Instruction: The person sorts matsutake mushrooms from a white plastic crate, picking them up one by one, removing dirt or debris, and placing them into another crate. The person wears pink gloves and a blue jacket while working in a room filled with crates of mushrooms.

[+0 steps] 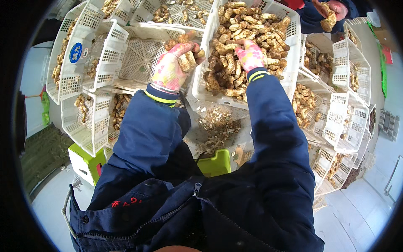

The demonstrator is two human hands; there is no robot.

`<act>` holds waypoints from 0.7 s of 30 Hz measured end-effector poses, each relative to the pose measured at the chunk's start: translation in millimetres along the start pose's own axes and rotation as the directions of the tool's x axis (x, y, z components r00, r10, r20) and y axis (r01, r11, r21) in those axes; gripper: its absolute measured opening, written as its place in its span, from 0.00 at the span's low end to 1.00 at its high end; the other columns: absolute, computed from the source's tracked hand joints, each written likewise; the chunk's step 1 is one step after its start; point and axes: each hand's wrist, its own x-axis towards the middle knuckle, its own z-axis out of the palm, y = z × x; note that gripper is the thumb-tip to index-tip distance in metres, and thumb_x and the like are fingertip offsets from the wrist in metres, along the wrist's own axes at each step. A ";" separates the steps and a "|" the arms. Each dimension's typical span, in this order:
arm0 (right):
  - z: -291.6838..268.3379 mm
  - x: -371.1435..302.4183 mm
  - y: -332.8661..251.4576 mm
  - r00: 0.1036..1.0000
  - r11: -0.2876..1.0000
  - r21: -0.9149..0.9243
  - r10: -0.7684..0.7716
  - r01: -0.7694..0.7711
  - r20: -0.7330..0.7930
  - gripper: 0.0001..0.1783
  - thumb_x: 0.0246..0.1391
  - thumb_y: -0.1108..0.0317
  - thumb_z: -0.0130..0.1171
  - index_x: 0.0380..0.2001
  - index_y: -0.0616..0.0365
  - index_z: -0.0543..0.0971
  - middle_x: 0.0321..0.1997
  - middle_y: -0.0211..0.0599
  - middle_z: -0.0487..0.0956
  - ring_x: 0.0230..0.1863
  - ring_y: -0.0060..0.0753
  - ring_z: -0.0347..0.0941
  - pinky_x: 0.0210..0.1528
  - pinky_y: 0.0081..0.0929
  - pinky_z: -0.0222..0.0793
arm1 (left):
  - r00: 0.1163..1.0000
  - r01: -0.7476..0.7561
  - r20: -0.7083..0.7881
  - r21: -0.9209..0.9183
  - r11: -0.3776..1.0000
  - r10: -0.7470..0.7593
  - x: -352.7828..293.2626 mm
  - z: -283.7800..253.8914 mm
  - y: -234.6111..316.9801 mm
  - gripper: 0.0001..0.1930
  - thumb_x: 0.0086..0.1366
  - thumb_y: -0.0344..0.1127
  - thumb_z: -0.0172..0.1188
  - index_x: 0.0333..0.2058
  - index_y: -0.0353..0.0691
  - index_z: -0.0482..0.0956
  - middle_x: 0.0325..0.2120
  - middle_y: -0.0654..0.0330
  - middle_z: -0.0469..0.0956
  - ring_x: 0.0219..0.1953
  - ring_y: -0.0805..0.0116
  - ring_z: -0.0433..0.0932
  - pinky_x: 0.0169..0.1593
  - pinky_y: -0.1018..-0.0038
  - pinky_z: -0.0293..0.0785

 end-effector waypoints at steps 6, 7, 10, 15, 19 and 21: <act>-100.4 -59.8 -81.7 0.673 0.774 -0.074 -0.589 0.628 -0.447 0.16 0.43 0.71 0.59 0.40 0.55 0.77 0.41 0.39 0.77 0.45 0.44 0.71 0.49 0.35 0.66 | 0.981 0.134 0.168 -0.211 0.968 -0.099 2.1 21.6 -27.4 0.17 0.65 0.40 0.51 0.48 0.36 0.68 0.37 0.54 0.74 0.41 0.58 0.76 0.43 0.59 0.78; -110.3 -70.9 -92.7 0.570 0.683 -0.258 -0.720 0.683 -0.397 0.17 0.42 0.72 0.58 0.40 0.53 0.76 0.40 0.38 0.76 0.44 0.45 0.71 0.49 0.37 0.66 | 0.970 0.128 0.232 -0.251 0.959 -0.069 1.1 28.4 -26.6 0.17 0.66 0.41 0.51 0.48 0.37 0.68 0.37 0.54 0.74 0.41 0.56 0.76 0.43 0.58 0.78; -108.4 -92.4 -96.4 0.528 0.565 -0.209 -0.823 0.798 -0.207 0.20 0.40 0.71 0.59 0.41 0.50 0.75 0.41 0.36 0.74 0.47 0.45 0.69 0.50 0.39 0.64 | 0.983 0.103 0.169 -0.223 0.969 -0.066 2.3 28.2 -28.1 0.15 0.65 0.38 0.50 0.49 0.39 0.69 0.41 0.52 0.74 0.42 0.58 0.76 0.46 0.59 0.76; -108.3 -72.8 -33.9 0.862 0.895 0.068 -0.401 0.441 -0.309 0.19 0.47 0.65 0.56 0.45 0.55 0.75 0.49 0.41 0.73 0.55 0.44 0.65 0.58 0.39 0.59 | 0.966 -0.187 0.199 0.102 0.977 0.164 27.5 -4.7 -28.6 0.17 0.64 0.32 0.46 0.50 0.30 0.66 0.47 0.48 0.73 0.48 0.54 0.74 0.51 0.59 0.73; -30.1 -40.2 35.8 0.980 0.697 -0.693 -0.084 0.185 0.178 0.27 0.52 0.53 0.52 0.52 0.56 0.70 0.57 0.43 0.68 0.63 0.47 0.57 0.62 0.40 0.53 | 0.918 0.147 0.392 -0.460 0.876 0.052 16.5 -0.3 -10.0 0.19 0.64 0.31 0.44 0.52 0.29 0.64 0.50 0.46 0.70 0.52 0.48 0.71 0.56 0.54 0.69; -5.4 -39.2 42.2 0.969 0.703 -0.703 0.086 0.107 0.234 0.29 0.51 0.50 0.52 0.54 0.53 0.69 0.63 0.40 0.62 0.66 0.45 0.51 0.64 0.42 0.50 | 0.954 0.003 0.286 -0.300 0.954 0.087 4.5 17.0 -1.6 0.23 0.64 0.35 0.46 0.56 0.32 0.61 0.53 0.45 0.67 0.54 0.44 0.67 0.58 0.50 0.64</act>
